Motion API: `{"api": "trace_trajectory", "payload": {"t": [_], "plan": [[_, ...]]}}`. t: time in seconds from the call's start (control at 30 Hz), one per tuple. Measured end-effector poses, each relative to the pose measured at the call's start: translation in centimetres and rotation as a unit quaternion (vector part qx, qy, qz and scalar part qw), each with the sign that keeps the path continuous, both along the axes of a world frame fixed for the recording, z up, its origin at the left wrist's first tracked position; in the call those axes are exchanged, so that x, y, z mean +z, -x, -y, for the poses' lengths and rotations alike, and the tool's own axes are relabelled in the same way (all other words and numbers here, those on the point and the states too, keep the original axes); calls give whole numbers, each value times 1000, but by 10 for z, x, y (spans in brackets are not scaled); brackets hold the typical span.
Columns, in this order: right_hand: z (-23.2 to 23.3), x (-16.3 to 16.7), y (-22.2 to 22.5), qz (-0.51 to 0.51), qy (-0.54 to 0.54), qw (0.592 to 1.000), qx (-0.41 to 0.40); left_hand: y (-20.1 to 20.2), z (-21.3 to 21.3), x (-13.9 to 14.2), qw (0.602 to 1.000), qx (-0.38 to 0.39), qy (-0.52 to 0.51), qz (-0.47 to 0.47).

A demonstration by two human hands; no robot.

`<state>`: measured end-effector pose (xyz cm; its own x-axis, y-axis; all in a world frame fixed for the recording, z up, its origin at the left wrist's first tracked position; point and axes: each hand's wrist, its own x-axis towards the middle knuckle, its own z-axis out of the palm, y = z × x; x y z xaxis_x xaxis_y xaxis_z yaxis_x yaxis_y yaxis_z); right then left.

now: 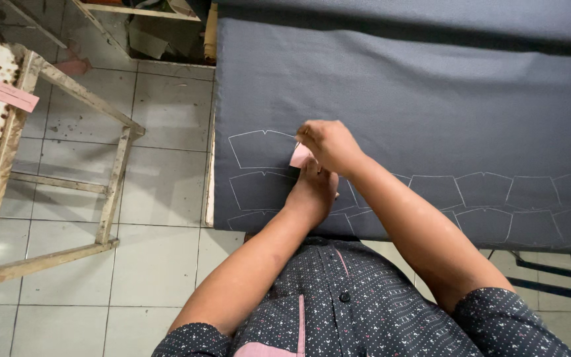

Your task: The person uses a pink paper template and a pencil to mark outlines on a large piece of dark fabric laid on a table. They repeatedly position the template over pre-drawn chalk lines and trace around its edges to create garment pattern pieces.

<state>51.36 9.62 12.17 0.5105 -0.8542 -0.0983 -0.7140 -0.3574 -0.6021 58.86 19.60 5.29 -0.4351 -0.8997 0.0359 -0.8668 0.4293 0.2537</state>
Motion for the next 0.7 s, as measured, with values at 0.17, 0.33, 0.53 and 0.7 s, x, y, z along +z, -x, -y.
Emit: {"api": "trace_trajectory", "payload": {"t": [0.17, 0.33, 0.53, 0.7], "plan": [[12, 1, 5, 5, 86, 996, 0, -2, 0, 3, 999, -1, 50, 9], [9, -3, 7, 35, 117, 992, 5, -2, -1, 1, 999, -3, 46, 24], [6, -6, 24, 29, 131, 991, 4, -3, 2, -7, 996, 10, 83, -11], [5, 1, 63, -16, 77, 994, -79, -10, 3, -5, 993, 2, 81, -90]]}}
